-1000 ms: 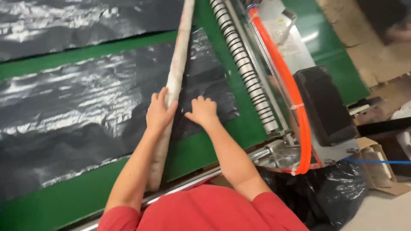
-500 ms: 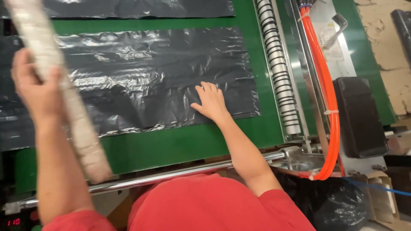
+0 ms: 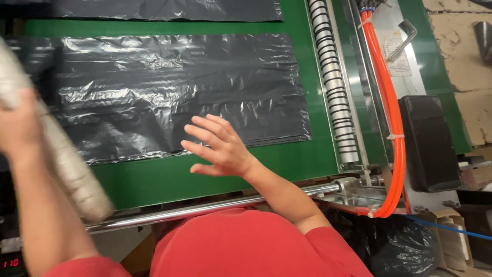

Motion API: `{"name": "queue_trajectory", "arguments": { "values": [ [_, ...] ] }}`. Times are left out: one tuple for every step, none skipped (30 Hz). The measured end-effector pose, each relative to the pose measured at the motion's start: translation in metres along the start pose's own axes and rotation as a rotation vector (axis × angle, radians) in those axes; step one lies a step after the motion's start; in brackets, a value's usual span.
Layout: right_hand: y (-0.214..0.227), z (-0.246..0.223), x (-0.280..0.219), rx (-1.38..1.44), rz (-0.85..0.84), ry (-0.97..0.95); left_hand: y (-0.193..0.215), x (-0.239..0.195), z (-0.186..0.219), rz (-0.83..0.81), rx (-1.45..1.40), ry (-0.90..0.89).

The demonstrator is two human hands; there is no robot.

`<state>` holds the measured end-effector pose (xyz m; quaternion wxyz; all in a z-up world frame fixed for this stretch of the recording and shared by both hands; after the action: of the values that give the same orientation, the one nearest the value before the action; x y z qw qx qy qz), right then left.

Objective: The person wraps black rectangular items in clear plastic bags on a green conveyor belt. They use a white cylindrical roller to smooth the plastic over each item and then move the wrapped item forward along the belt.

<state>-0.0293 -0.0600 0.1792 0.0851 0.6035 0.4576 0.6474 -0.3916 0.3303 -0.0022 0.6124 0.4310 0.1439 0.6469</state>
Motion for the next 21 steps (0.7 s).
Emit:
{"name": "queue_trajectory", "arguments": {
  "values": [
    [0.004, 0.003, -0.001, -0.003, 0.0, 0.001, -0.016, -0.002, 0.033, 0.001, -0.003, -0.001],
    [0.011, 0.01, -0.003, -0.016, 0.018, -0.019, -0.032, -0.003, 0.084, 0.026, 0.043, -0.173],
    [0.017, 0.016, -0.005, -0.028, 0.036, -0.038, -0.048, -0.008, 0.136, 0.053, 0.089, -0.344],
    [0.02, 0.022, -0.008, -0.035, 0.037, -0.041, -0.072, -0.018, 0.162, 0.051, 0.084, -0.349],
    [0.023, 0.03, -0.011, -0.053, 0.04, -0.067, -0.1, -0.025, 0.186, 0.002, 0.046, -0.325],
    [0.027, 0.039, -0.014, -0.076, 0.046, -0.094, -0.129, -0.03, 0.212, -0.049, 0.006, -0.307],
    [0.031, 0.046, -0.014, -0.088, 0.05, -0.1, -0.142, -0.042, 0.242, -0.052, -0.002, -0.318],
    [0.037, 0.054, -0.017, -0.118, 0.06, -0.133, -0.168, -0.055, 0.269, -0.189, -0.091, -0.289],
    [0.043, 0.063, -0.02, -0.147, 0.07, -0.167, -0.195, -0.07, 0.296, -0.329, -0.179, -0.26],
    [0.047, 0.07, -0.021, -0.159, 0.071, -0.174, -0.2, -0.085, 0.331, -0.336, -0.186, -0.269],
    [0.051, 0.083, -0.024, -0.24, 0.069, -0.264, -0.217, -0.101, 0.361, -0.473, -0.223, -0.227],
    [0.055, 0.094, -0.028, -0.319, 0.067, -0.356, -0.232, -0.121, 0.39, -0.611, -0.254, -0.184],
    [0.06, 0.099, -0.031, -0.327, 0.068, -0.366, -0.248, -0.132, 0.405, -0.621, -0.256, -0.193],
    [0.066, 0.112, -0.037, -0.415, 0.061, -0.484, -0.275, -0.149, 0.414, -0.75, -0.272, -0.121],
    [0.073, 0.124, -0.044, -0.502, 0.054, -0.602, -0.301, -0.168, 0.422, -0.879, -0.285, -0.048],
    [0.076, 0.131, -0.052, -0.505, 0.049, -0.611, -0.296, -0.173, 0.432, -0.889, -0.286, -0.047],
    [0.08, 0.147, -0.065, -0.561, 0.019, -0.745, -0.291, -0.18, 0.445, -0.911, -0.311, -0.067],
    [0.084, 0.162, -0.079, -0.614, -0.012, -0.872, -0.285, -0.184, 0.458, -0.927, -0.338, -0.084],
    [0.087, 0.167, -0.082, -0.615, -0.017, -0.874, -0.285, -0.185, 0.455, -0.931, -0.34, -0.081],
    [0.091, 0.172, -0.088, -0.648, -0.012, -0.913, -0.283, -0.184, 0.453, -0.926, -0.35, -0.101],
    [0.096, 0.177, -0.094, -0.681, -0.007, -0.952, -0.281, -0.184, 0.452, -0.921, -0.361, -0.121]
  ]
}}
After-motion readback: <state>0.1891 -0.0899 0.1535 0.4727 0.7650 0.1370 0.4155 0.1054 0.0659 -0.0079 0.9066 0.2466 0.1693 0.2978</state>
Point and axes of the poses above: each hand's wrist, its own x-axis towards the middle knuckle, its own y-axis out of the back of the hand, z = x × y, the point moved 10 cm from there along x, towards the middle knuckle, and after that the axes turned 13 degrees about -z, right-handed, at the moved point
